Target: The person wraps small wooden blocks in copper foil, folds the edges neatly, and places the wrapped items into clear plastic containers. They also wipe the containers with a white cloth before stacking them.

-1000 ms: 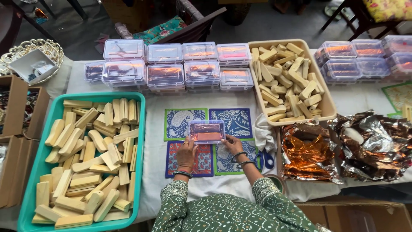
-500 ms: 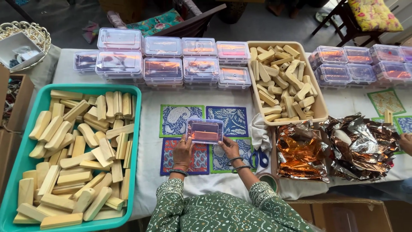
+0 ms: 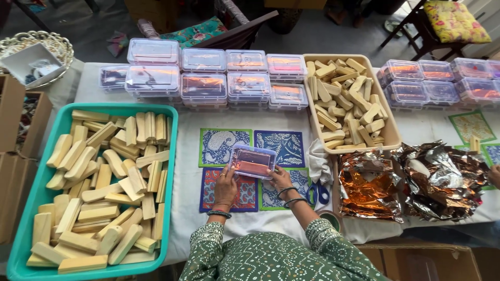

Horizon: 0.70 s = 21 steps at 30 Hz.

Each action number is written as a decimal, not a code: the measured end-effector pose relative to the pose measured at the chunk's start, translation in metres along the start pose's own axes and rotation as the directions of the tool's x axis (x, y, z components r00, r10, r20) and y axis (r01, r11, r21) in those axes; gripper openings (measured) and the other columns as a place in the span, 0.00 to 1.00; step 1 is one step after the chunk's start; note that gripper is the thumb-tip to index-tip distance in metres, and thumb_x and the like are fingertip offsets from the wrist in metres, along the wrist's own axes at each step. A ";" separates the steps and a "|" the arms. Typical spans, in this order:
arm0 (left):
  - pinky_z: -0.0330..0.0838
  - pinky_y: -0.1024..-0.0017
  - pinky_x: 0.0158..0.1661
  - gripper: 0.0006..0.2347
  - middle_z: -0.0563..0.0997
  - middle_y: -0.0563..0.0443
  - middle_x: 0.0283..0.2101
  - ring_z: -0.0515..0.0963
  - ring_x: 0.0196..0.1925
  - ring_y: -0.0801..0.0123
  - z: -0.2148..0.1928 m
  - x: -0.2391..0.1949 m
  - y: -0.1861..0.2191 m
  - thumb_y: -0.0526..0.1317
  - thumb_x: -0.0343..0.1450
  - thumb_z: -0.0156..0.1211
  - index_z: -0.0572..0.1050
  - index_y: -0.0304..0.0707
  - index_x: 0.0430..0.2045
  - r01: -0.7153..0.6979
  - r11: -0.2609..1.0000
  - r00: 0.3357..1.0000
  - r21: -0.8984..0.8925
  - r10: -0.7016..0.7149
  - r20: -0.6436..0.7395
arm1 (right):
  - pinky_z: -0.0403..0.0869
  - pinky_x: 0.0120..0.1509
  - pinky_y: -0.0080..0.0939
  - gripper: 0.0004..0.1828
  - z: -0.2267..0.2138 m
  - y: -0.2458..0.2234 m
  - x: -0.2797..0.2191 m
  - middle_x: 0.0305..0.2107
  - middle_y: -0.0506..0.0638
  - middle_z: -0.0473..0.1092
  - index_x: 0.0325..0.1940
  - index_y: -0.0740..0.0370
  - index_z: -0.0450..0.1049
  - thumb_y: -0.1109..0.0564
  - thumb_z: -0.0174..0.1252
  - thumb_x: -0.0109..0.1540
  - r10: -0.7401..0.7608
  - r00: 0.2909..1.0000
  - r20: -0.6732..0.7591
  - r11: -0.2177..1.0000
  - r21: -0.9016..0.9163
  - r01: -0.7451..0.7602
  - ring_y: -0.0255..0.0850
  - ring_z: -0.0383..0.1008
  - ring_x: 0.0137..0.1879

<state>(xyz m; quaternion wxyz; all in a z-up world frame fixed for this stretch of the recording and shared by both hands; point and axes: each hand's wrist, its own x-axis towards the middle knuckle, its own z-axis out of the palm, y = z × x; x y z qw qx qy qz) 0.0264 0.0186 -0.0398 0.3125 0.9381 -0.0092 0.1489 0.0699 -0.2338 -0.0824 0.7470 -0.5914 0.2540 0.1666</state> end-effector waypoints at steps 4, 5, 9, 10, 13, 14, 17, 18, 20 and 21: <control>0.78 0.63 0.52 0.19 0.74 0.41 0.64 0.81 0.55 0.52 0.021 -0.014 -0.023 0.29 0.66 0.61 0.77 0.40 0.53 0.081 0.986 0.996 -0.146 -0.078 0.031 | 0.71 0.52 0.43 0.36 0.009 -0.025 -0.032 0.49 0.49 0.76 0.70 0.55 0.66 0.52 0.67 0.59 -0.002 0.999 0.053 0.999 -0.034 0.003 0.38 0.75 0.54; 0.80 0.66 0.51 0.13 0.78 0.45 0.63 0.84 0.52 0.58 0.033 -0.017 -0.035 0.33 0.68 0.62 0.79 0.37 0.47 0.253 0.885 0.967 -0.391 -0.240 0.085 | 0.74 0.52 0.44 0.36 0.010 -0.030 -0.036 0.50 0.49 0.75 0.71 0.56 0.65 0.53 0.67 0.59 -0.036 0.994 0.103 0.999 0.024 0.034 0.39 0.76 0.54; 0.74 0.71 0.55 0.13 0.82 0.45 0.52 0.81 0.52 0.69 0.008 -0.017 -0.020 0.41 0.72 0.68 0.78 0.31 0.45 0.455 0.303 0.856 -0.838 -0.410 0.316 | 0.80 0.50 0.45 0.34 0.001 -0.030 -0.049 0.50 0.50 0.75 0.71 0.59 0.65 0.54 0.65 0.61 -0.119 0.980 0.162 0.993 0.039 0.114 0.39 0.77 0.54; 0.74 0.71 0.55 0.13 0.82 0.45 0.52 0.81 0.52 0.69 -0.005 -0.011 -0.006 0.41 0.72 0.68 0.78 0.31 0.45 0.453 0.308 0.858 -0.837 -0.403 0.317 | 0.80 0.50 0.45 0.34 -0.002 -0.031 -0.046 0.50 0.50 0.75 0.71 0.59 0.65 0.54 0.65 0.61 -0.124 0.980 0.158 0.992 0.046 0.118 0.39 0.77 0.54; 0.72 0.72 0.55 0.17 0.81 0.53 0.48 0.80 0.52 0.73 -0.023 0.003 0.019 0.43 0.68 0.70 0.71 0.43 0.48 0.668 0.220 0.709 -0.711 -0.478 0.518 | 0.80 0.47 0.42 0.32 -0.011 -0.037 -0.038 0.49 0.50 0.75 0.69 0.62 0.66 0.55 0.65 0.61 -0.115 0.980 0.163 0.988 0.124 0.095 0.39 0.77 0.52; 0.73 0.70 0.53 0.17 0.81 0.53 0.47 0.80 0.51 0.73 -0.014 0.003 0.016 0.42 0.67 0.69 0.72 0.44 0.48 0.697 0.171 0.686 -0.697 -0.444 0.577 | 0.80 0.47 0.42 0.32 -0.014 -0.041 -0.035 0.49 0.50 0.75 0.68 0.64 0.66 0.55 0.65 0.62 -0.112 0.979 0.171 0.983 0.163 0.084 0.39 0.77 0.52; 0.77 0.69 0.50 0.16 0.80 0.50 0.44 0.81 0.48 0.69 0.002 0.011 0.015 0.42 0.68 0.69 0.73 0.41 0.46 0.680 -0.013 0.677 -0.733 -0.374 0.634 | 0.81 0.48 0.42 0.31 -0.018 -0.060 -0.029 0.47 0.49 0.75 0.68 0.65 0.67 0.55 0.65 0.62 -0.148 0.970 0.195 0.976 0.190 0.111 0.38 0.77 0.50; 0.81 0.69 0.50 0.15 0.80 0.47 0.43 0.82 0.45 0.65 0.005 0.012 0.015 0.42 0.69 0.68 0.75 0.36 0.45 0.623 -0.160 0.690 -0.766 -0.347 0.635 | 0.82 0.48 0.43 0.31 -0.019 -0.066 -0.029 0.46 0.50 0.74 0.68 0.65 0.68 0.56 0.66 0.62 -0.178 0.961 0.211 0.975 0.172 0.143 0.37 0.76 0.49; 0.83 0.71 0.49 0.14 0.80 0.48 0.42 0.83 0.44 0.66 0.001 0.020 0.022 0.41 0.69 0.68 0.75 0.34 0.44 0.609 -0.132 0.717 -0.782 -0.331 0.614 | 0.81 0.48 0.42 0.32 -0.024 -0.073 -0.028 0.47 0.51 0.74 0.69 0.66 0.67 0.56 0.66 0.62 -0.183 0.955 0.232 0.974 0.172 0.145 0.38 0.76 0.50; 0.84 0.72 0.47 0.14 0.80 0.49 0.40 0.83 0.43 0.68 -0.001 0.023 0.026 0.40 0.69 0.68 0.75 0.32 0.43 0.592 -0.110 0.741 -0.798 -0.315 0.593 | 0.81 0.49 0.42 0.33 -0.026 -0.077 -0.027 0.48 0.52 0.74 0.70 0.67 0.66 0.56 0.66 0.62 -0.186 0.949 0.253 0.975 0.167 0.147 0.38 0.76 0.50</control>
